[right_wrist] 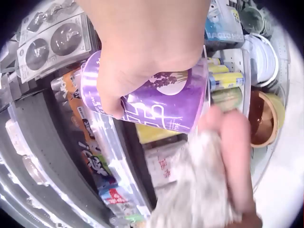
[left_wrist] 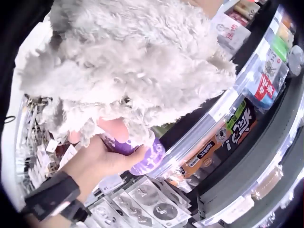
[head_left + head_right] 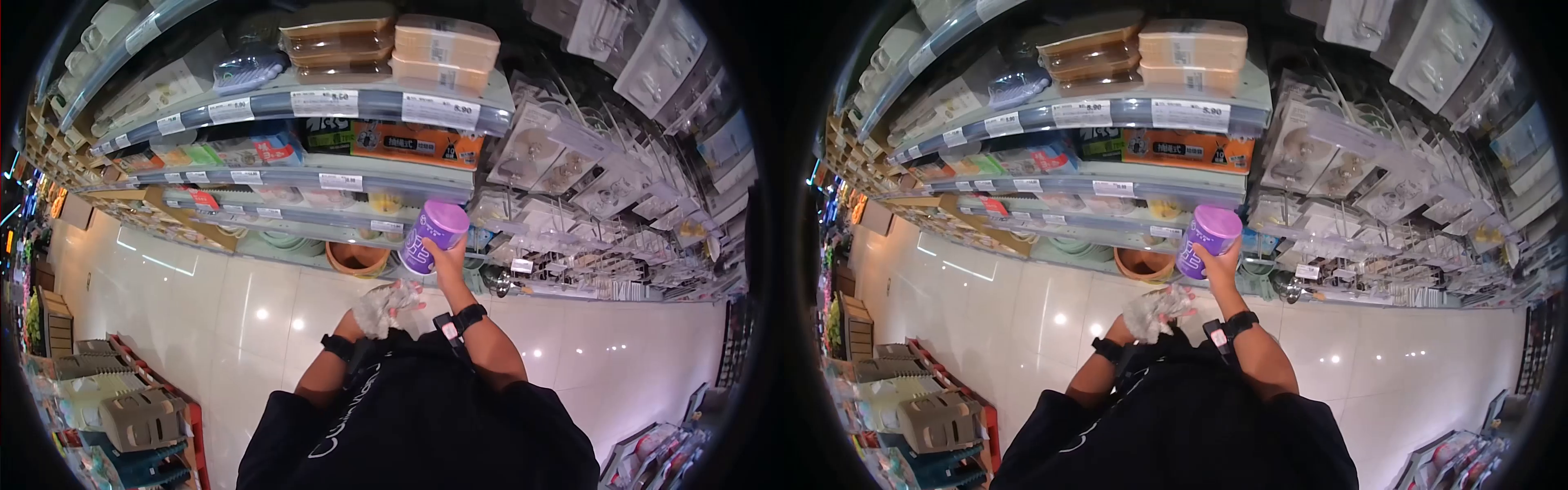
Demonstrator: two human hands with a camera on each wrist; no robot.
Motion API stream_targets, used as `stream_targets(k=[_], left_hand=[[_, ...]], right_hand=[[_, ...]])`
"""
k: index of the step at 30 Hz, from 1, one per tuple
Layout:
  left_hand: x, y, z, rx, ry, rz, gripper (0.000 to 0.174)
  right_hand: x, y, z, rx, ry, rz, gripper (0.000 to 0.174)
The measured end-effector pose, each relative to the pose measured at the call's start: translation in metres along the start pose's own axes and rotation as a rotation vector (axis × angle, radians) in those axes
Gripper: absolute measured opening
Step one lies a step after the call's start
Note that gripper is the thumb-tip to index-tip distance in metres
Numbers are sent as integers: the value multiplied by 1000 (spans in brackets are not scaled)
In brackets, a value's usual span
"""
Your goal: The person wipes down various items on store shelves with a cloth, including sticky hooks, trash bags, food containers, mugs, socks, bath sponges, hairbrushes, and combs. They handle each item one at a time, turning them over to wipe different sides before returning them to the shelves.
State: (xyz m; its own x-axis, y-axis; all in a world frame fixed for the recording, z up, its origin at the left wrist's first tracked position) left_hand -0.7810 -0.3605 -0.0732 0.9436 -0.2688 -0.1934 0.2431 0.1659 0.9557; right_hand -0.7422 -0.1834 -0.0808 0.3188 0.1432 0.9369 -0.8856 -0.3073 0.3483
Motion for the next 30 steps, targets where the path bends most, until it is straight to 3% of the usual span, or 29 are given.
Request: stream_targets(k=[2,4,6,7,9,12,15,19,21,22,24,25,26,28,29,30], left_hand=[[-18,-17,14,-47,-68,-220,47],[-43,-36,28,-139,-32,-179,47],[-106,-75,55,-309,478,-445,45],[-111,-87,70,-319,471,-430,45],[-132,-85,90,-308,420,-73,42],[-150,-100,100,-192,389,-54,39],[-157,-117,107,-217,366,-46,42],[-163,-129,103,-148,305,-1,44],[-166,-130,106,-206,325,-43,44],[-168,-137,109,-274,348,-87,44],[-165,-154,106,-254,340,-11,45],[-168,-159,109,-280,391,11,44],[-175,-163,114,-306,449,28,44],[-178,-156,119,-340,453,45,42],[-180,-153,118,-342,440,53,42],[-182,-151,116,-341,432,62,41]], right_hand=[[-11,-6,-21,-66,49,48,83],[-22,-19,-36,-229,31,-193,79],[-9,-14,-40,-243,-39,-138,82],[-6,-12,-43,-246,-67,-92,83],[-2,-3,-52,-264,-125,-5,83],[-5,2,-56,-421,-96,-72,81],[-12,6,-69,-404,-155,-150,93],[-54,-11,-105,-408,-180,-15,86],[-79,-22,-137,-274,-193,453,69],[-82,-26,-145,-284,-199,463,69],[-112,-13,-150,-80,-79,1339,57],[-165,-63,-183,-71,-343,1258,43],[-163,-62,-178,-73,-330,1260,43],[-142,-40,-156,41,-111,1174,59],[-109,-26,-132,-77,5,687,59],[-92,-1,-113,-79,5,688,59]])
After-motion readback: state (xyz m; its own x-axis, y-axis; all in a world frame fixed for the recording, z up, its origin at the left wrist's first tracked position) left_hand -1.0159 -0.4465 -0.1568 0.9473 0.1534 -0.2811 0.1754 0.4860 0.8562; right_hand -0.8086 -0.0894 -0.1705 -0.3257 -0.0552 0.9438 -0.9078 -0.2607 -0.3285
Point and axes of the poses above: each hand's wrist, its own z-axis away from the middle knuckle, its own y-axis out of the palm, x = y × z, the point moved 10 cm from there along -z, towards the middle knuckle, and after that the axes turned 5 degrees about -z, right-handed, at the moved point
